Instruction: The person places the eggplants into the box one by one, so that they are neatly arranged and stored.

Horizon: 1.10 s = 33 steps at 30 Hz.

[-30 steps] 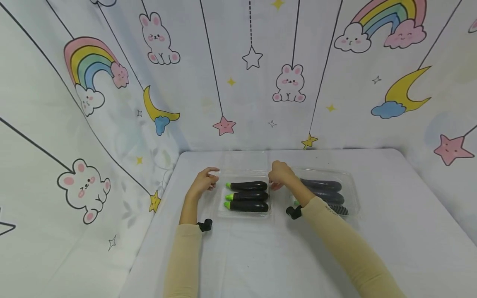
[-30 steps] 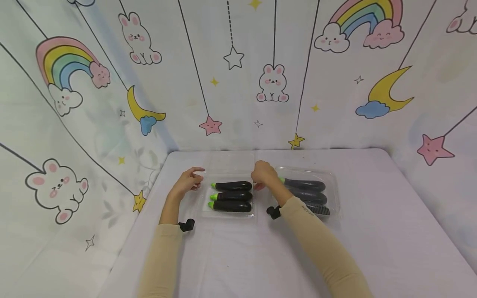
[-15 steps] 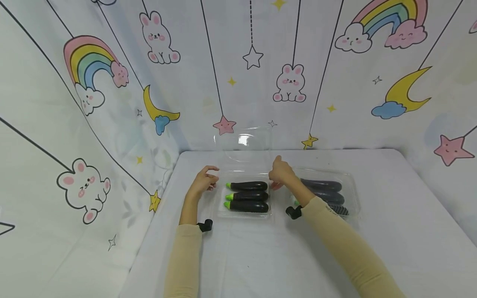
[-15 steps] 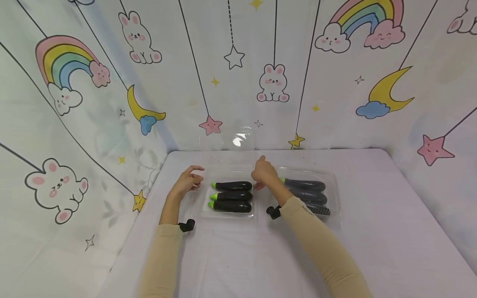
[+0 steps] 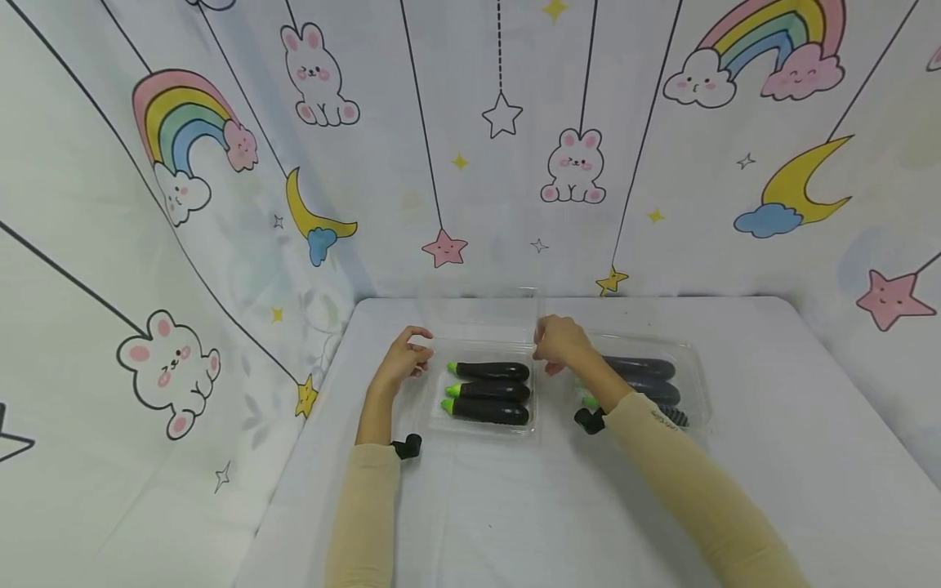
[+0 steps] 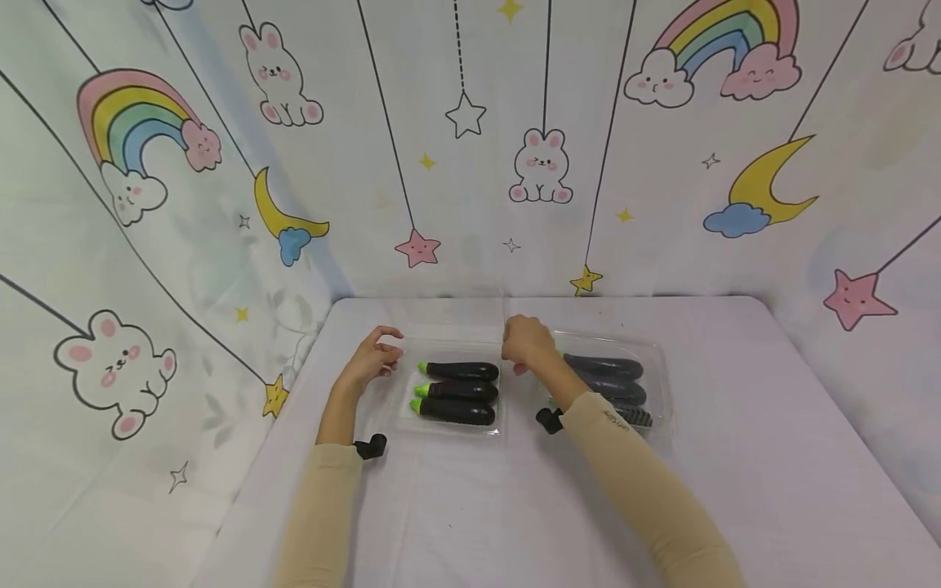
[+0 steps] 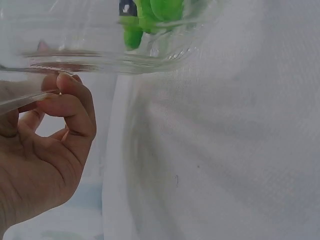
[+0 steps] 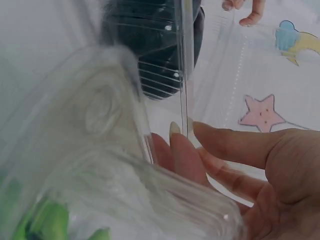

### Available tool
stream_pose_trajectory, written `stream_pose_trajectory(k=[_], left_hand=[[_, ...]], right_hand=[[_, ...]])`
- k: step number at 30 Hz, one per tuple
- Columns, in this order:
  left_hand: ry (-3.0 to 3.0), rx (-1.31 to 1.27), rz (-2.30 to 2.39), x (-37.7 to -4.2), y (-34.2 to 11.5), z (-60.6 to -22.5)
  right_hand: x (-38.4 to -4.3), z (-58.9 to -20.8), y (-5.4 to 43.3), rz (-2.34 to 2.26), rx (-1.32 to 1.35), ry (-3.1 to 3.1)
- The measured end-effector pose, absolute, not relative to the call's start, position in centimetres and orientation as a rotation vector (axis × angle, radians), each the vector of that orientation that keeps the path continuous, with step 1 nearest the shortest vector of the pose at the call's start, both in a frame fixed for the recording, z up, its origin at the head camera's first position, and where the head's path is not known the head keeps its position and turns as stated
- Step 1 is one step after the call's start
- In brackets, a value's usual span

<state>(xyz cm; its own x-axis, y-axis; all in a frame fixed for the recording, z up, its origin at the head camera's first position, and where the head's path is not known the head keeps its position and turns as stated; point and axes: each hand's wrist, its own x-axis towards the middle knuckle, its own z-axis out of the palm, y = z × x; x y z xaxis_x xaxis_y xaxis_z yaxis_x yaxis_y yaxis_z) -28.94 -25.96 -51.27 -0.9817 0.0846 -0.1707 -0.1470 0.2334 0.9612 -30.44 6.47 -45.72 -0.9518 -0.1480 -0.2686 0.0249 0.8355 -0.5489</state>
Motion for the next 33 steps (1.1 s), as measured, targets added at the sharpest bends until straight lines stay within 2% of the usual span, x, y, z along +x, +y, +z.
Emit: stream_pose_trajectory(k=[10, 17, 25, 33], left_hand=[[2.311, -0.096, 1.928, -28.8, -25.9, -52.3], [2.312, -0.078, 1.965, -28.9, -25.7, -52.7], [2.294, -0.068, 1.993, -28.9, -25.2, -52.7], [2.395, -0.096, 1.958, -28.7, -25.5, -52.5]], right_hand=[[-29.8, -45.9, 7.0, -0.585, -0.306, 2.793], [-28.7, -45.6, 7.8, -0.620, -0.397, 2.705], [-25.7, -44.2, 9.3, -0.774, -0.550, 2.677], [-21.4, -44.9, 8.9, -1.118, -0.414, 2.589]])
